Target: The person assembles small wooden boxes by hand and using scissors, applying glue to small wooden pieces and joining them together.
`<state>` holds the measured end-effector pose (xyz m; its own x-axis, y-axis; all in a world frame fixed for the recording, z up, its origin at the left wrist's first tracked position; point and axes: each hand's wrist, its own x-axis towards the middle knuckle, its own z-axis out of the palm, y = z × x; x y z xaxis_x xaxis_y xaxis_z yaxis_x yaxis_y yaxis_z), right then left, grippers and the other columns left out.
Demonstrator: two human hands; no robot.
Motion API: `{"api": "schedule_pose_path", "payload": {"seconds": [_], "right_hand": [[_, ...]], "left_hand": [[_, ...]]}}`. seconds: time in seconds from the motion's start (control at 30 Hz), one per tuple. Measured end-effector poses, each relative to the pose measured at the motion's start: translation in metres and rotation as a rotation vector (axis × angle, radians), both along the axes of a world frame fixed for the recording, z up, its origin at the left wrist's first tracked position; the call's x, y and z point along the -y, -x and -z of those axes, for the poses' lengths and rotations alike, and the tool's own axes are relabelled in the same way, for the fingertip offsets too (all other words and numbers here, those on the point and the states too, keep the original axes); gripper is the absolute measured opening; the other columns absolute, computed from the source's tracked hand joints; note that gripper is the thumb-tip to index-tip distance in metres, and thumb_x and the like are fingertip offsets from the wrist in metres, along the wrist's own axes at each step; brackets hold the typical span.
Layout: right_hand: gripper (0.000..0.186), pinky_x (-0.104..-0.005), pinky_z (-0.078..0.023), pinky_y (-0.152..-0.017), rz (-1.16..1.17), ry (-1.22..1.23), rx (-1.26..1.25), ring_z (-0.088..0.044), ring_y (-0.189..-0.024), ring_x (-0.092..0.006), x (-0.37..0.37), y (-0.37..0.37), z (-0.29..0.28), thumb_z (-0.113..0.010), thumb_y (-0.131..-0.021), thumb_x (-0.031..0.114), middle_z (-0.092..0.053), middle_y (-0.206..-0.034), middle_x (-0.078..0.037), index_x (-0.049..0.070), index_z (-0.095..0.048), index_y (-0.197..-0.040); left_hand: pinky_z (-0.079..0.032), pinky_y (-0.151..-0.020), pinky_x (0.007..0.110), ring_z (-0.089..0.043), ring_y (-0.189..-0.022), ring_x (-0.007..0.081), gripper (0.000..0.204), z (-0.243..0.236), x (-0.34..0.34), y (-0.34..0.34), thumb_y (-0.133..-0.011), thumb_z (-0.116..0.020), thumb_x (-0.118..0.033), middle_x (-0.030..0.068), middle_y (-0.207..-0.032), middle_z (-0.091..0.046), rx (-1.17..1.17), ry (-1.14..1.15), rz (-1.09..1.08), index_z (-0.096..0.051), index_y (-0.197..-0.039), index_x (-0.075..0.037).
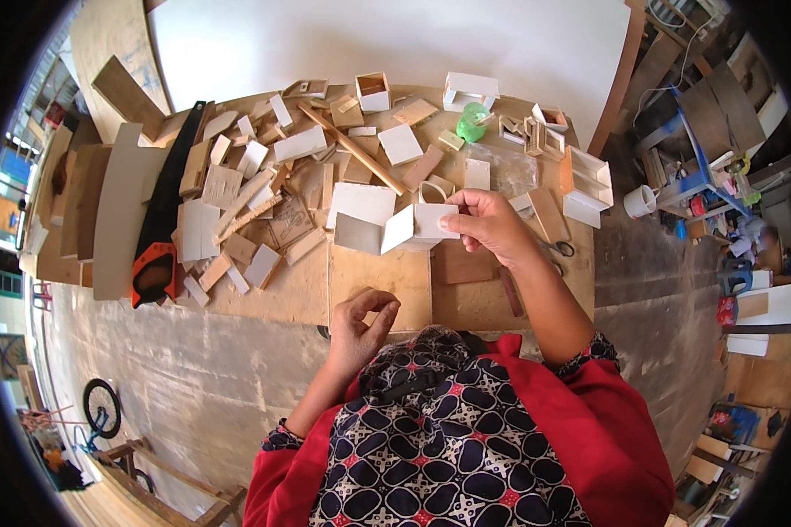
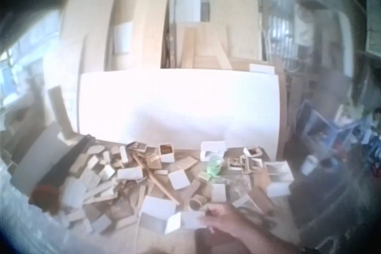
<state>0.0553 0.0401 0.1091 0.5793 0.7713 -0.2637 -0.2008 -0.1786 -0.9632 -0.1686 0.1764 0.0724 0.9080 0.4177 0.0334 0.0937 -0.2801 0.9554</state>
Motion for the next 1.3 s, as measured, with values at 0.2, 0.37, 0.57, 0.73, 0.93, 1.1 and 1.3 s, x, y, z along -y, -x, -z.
{"api": "schedule_pose_path", "payload": {"seconds": [0.2,0.37,0.57,0.73,0.93,1.1,1.3], "right_hand": [[0.022,-0.0175,-0.035,-0.043,0.034,0.036,0.06,-0.045,-0.05,-0.0004,-0.004,0.005,-0.006,-0.073,-0.081,0.016,-0.057,-0.067,0.003,0.0,-0.064,-0.094],[0.022,-0.016,-0.038,-0.046,-0.016,0.065,0.092,-0.047,-0.057,0.0004,-0.002,0.002,-0.001,-0.071,-0.083,0.018,-0.062,-0.077,0.002,0.003,-0.064,-0.098],[0.018,-0.0172,-0.036,-0.044,0.01,0.03,0.075,-0.045,-0.051,-0.0004,-0.003,0.003,0.0,-0.073,-0.082,0.017,-0.059,-0.069,0.003,0.003,-0.064,-0.091],[0.021,-0.0161,-0.038,-0.046,-0.014,0.049,0.072,-0.048,-0.056,-0.0001,-0.004,0.005,-0.007,-0.072,-0.082,0.019,-0.061,-0.074,0.002,0.003,-0.065,-0.094],[0.021,-0.0161,-0.038,-0.046,-0.015,0.052,0.088,-0.048,-0.054,-0.0003,-0.004,0.004,-0.007,-0.073,-0.082,0.018,-0.061,-0.072,0.002,0.003,-0.064,-0.093],[0.02,-0.0161,-0.039,-0.046,-0.016,0.05,0.077,-0.048,-0.054,-0.0004,-0.003,0.003,-0.007,-0.072,-0.082,0.017,-0.061,-0.072,0.002,0.002,-0.065,-0.094],[0.017,-0.0174,-0.036,-0.043,0.016,-0.02,0.014,-0.045,-0.05,-0.001,-0.003,0.003,-0.003,-0.073,-0.081,0.014,-0.06,-0.069,0.001,0.002,-0.065,-0.09]], "left_hand": [[-0.047,-0.066,0.028,-0.061,-0.069,0.0176,0.009,0.005,-0.001,0.006,-0.083,-0.063,-0.004,0.0105,-0.075,-0.063,0.005,-0.001,-0.013,-0.064,-0.084,0.005],[-0.048,-0.066,0.027,-0.061,-0.069,0.0162,0.01,0.011,-0.001,0.012,-0.084,-0.063,-0.004,0.0104,-0.074,-0.063,-0.005,0.036,-0.051,-0.064,-0.084,0.005],[-0.048,-0.066,0.027,-0.062,-0.068,0.0153,0.011,0.008,0.001,0.013,-0.084,-0.062,-0.005,0.0103,-0.073,-0.063,-0.008,0.05,-0.054,-0.064,-0.083,0.005],[-0.048,-0.066,0.027,-0.062,-0.068,0.0154,0.01,0.005,0.001,0.014,-0.084,-0.062,-0.005,0.0106,-0.072,-0.063,-0.011,0.037,-0.058,-0.064,-0.083,0.005],[-0.048,-0.065,0.028,-0.061,-0.067,0.0156,0.011,0.007,0.001,0.018,-0.083,-0.062,-0.005,0.0107,-0.072,-0.063,-0.026,0.024,-0.068,-0.064,-0.082,0.005],[-0.048,-0.065,0.028,-0.061,-0.067,0.0155,0.011,0.008,0.003,0.021,-0.084,-0.062,-0.005,0.0106,-0.071,-0.063,-0.023,0.04,-0.087,-0.064,-0.082,0.005],[-0.048,-0.065,0.027,-0.06,-0.068,0.0148,0.012,0.008,0.005,0.022,-0.084,-0.062,-0.007,0.01,-0.072,-0.063,-0.045,0.035,-0.083,-0.065,-0.083,0.005]]}}
